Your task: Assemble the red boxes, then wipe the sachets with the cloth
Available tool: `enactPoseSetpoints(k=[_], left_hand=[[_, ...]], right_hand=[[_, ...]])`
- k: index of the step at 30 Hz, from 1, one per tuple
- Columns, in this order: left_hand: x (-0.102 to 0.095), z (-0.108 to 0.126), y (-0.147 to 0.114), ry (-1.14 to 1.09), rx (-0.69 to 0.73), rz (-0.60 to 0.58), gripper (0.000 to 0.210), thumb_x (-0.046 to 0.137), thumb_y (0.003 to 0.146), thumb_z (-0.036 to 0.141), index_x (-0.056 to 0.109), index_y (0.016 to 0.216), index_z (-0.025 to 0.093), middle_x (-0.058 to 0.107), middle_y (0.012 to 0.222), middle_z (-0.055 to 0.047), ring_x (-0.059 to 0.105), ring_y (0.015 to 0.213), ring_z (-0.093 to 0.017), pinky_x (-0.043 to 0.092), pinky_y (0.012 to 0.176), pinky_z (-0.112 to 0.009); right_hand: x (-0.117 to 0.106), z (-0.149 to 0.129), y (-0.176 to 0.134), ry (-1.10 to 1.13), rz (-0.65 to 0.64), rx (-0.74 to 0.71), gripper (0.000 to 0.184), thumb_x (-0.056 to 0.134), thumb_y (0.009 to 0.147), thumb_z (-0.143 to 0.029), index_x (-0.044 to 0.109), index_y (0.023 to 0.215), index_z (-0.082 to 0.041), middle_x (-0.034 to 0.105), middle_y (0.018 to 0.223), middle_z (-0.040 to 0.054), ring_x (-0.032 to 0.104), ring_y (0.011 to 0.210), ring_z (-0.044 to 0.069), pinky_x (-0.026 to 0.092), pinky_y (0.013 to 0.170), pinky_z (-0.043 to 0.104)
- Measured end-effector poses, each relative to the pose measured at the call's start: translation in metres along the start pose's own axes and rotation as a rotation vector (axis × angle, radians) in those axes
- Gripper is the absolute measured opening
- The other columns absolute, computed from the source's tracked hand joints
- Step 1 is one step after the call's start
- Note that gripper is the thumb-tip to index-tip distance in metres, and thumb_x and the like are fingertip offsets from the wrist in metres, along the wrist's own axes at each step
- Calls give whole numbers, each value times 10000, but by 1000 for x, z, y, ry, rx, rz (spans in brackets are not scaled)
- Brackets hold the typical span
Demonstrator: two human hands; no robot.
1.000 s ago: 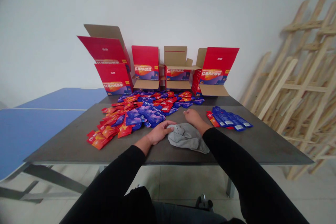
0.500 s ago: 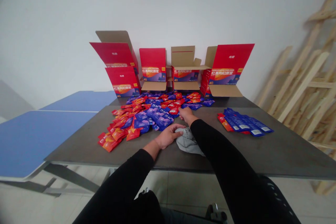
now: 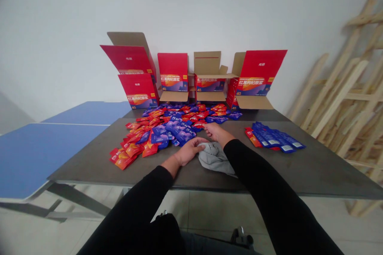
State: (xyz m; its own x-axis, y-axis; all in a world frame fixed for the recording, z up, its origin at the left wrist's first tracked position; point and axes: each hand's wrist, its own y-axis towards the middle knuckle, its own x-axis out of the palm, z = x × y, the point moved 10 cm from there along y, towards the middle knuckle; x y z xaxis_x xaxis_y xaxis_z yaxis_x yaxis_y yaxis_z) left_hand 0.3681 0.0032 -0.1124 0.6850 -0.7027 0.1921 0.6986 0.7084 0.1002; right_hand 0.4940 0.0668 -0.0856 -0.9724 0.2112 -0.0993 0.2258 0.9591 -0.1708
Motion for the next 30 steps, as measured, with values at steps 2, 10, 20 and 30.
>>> enactPoseSetpoints(k=[2,10,20,30], left_hand=[[-4,4,1,-98,13,38,341,915,734,185,783,1048,174,795,1157,-109,691,1195,-278,440,1169,-471],[-8,27,-3,-495,48,143,321,749,943,417,769,1098,136,814,1134,-126,743,1164,-282,493,1171,-438],[-29,38,-12,-524,120,264,351,775,886,178,701,1229,157,812,1085,-105,784,1073,-264,606,1046,-443],[-32,34,-17,-697,2,336,489,553,995,132,574,1469,252,780,1226,-93,781,1091,-262,624,991,-488]], right_hand=[[-7,1,-17,5,-23,45,412,684,980,-286,433,657,-239,369,500,-85,267,423,69,192,408,195],[-8,-10,-94,-223,-97,-149,362,657,971,-400,565,670,-222,495,539,-48,381,469,105,282,479,245],[8,-14,-130,-849,200,-665,298,813,869,-417,777,1097,-228,700,1215,147,640,1113,309,492,1013,428],[-14,-8,-111,-900,275,-622,207,608,926,-165,724,1096,-183,719,1048,110,654,1004,260,522,956,375]])
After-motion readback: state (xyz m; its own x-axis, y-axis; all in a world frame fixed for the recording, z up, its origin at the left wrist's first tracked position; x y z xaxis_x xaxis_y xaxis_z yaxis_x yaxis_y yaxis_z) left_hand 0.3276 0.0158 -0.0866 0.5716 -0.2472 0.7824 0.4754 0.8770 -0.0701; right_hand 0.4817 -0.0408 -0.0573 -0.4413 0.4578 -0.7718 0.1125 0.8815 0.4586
